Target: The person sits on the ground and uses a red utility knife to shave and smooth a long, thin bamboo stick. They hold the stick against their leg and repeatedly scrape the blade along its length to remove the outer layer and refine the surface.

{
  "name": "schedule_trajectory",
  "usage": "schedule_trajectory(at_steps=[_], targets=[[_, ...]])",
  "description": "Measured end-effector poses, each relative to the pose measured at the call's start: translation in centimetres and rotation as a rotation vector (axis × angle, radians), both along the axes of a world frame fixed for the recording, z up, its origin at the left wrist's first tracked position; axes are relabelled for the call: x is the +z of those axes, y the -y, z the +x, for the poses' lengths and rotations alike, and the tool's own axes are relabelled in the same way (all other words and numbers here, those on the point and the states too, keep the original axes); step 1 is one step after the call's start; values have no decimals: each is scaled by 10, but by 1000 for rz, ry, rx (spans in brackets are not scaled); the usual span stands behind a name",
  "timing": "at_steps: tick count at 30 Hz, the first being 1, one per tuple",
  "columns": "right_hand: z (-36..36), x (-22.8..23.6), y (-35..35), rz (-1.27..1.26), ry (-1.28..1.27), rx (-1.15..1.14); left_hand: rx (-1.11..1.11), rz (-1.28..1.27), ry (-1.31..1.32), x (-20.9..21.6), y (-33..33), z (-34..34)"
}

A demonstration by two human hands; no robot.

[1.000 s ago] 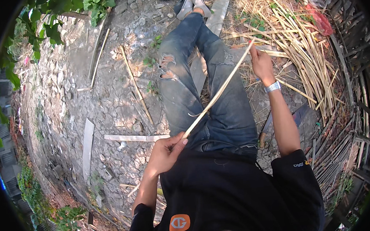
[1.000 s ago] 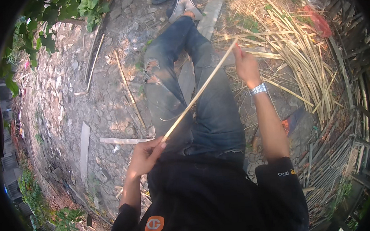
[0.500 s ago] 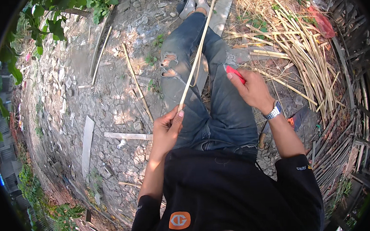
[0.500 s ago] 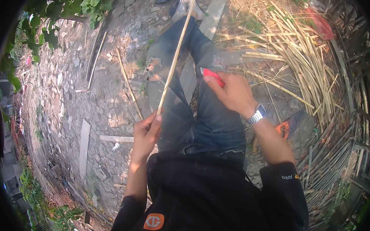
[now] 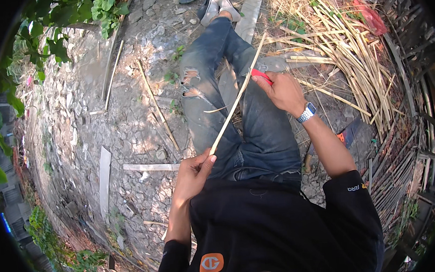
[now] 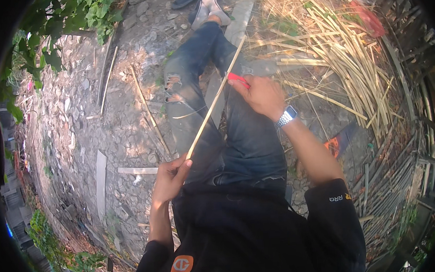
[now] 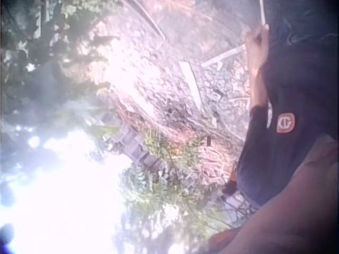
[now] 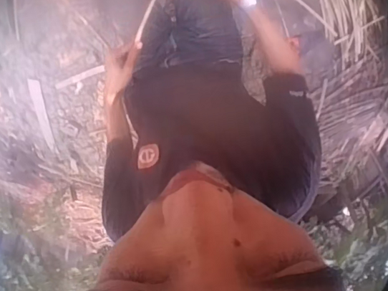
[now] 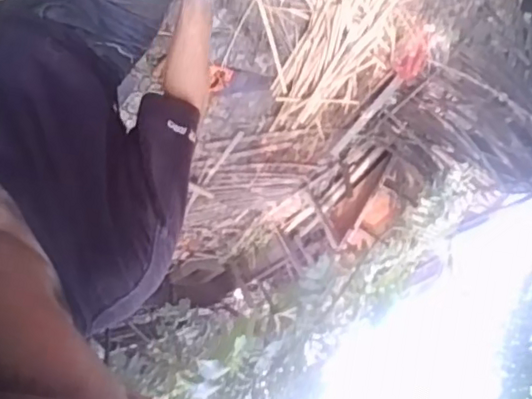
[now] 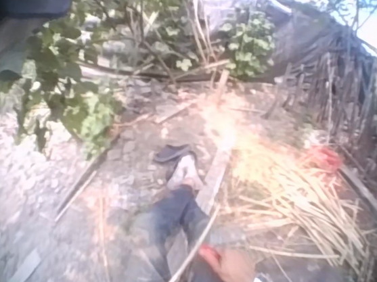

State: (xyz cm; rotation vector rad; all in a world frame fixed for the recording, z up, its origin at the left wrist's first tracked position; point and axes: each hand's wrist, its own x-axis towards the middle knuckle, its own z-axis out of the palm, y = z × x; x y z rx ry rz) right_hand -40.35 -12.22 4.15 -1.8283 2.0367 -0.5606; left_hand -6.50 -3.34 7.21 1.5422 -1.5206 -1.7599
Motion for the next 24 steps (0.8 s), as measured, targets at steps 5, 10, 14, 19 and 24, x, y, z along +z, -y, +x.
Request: schedule_trajectory(at_steps=[5,10,14,19,24], targets=[[-70,-46,27,-46,16,-377,-159,-43,221,6,-11,21],[-218,-108,18,-119,-69,-672,-88,-162,-56,-23,-36,82],[-146,-62,-1,-109,-80,-436,296,-133,28,-21,-27,47],[-47,-38,35,-121,472,-375,128,-231,-63,-6,20,-40],[61,-13,67,-207,1018,-449,37,-356,-111,7,46,-113]])
